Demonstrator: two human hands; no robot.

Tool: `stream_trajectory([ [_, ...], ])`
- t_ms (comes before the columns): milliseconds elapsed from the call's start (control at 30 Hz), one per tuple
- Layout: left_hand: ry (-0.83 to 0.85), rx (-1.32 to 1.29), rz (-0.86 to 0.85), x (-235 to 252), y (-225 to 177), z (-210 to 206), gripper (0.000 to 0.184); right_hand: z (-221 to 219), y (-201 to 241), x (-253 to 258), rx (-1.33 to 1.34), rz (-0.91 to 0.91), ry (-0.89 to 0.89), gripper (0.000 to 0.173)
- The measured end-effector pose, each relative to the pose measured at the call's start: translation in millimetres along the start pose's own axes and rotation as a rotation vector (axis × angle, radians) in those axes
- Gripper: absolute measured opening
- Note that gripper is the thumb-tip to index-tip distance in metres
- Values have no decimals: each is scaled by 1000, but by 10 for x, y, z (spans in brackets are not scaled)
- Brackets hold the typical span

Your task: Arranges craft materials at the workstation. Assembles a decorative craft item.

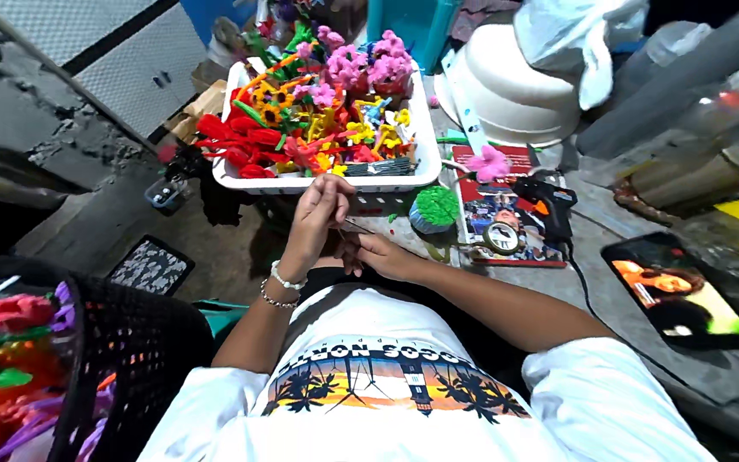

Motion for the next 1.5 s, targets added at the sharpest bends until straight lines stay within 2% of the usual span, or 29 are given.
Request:
stream_trajectory([
  [167, 9, -11, 53, 26, 46, -127, 30, 45, -24, -29, 24, 79, -126, 27],
  [267, 84, -66, -27, 100, 131, -220, 34, 73, -43, -52, 53, 84, -199, 21],
  [533, 26, -90, -76, 83, -123, -213, 39, 40, 38, -34, 81, 102, -134, 22],
  [733, -49, -181, -149, 69, -281, -238, 35, 19, 108, -21, 28, 119, -85, 27],
  [933, -24, -178, -160, 88, -337, -275, 29, 48, 139, -50, -8, 150, -46, 25],
  [1033, -104, -34, -117, 46, -398, -223, 27, 78, 132, -46, -50, 168, -56, 24],
  [1100, -205, 142, -68, 19, -465, -130, 43, 78, 150, -36, -116, 178, -81, 26],
  [1167, -279, 282, -78, 17, -507, -36, 59, 57, 186, -20, -180, 143, -90, 36],
  [1233, -343, 392, -135, 58, -591, 39, 64, 69, 172, -4, -201, 84, -103, 38],
  [1267, -343, 479, -102, 73, -657, 62, 64, 84, 154, -3, -202, 59, -114, 36],
  [1300, -321, 593, -39, 84, -721, 83, 63, 98, 131, -3, -203, 42, -121, 34],
  [1367, -170, 842, -29, 212, -661, 148, 59, 106, 101, -11, -248, 26, -124, 32],
  [1433, 11, 1019, -52, 350, -608, 120, 35, 93, 108, -23, -338, 30, -94, 30],
  [1500, 179, 1156, -114, 536, -529, 52, 22, 69, 145, -39, -447, 39, -55, 28],
])
Point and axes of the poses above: each hand's wrist, its own x-axis towards the middle knuckle, its own z-axis out of the back of the hand, y = z × x, the point moved 4 cm from there along x, towards the middle knuckle, and after that the axes turned 3 degrees about -z, right-handed, at the moved point
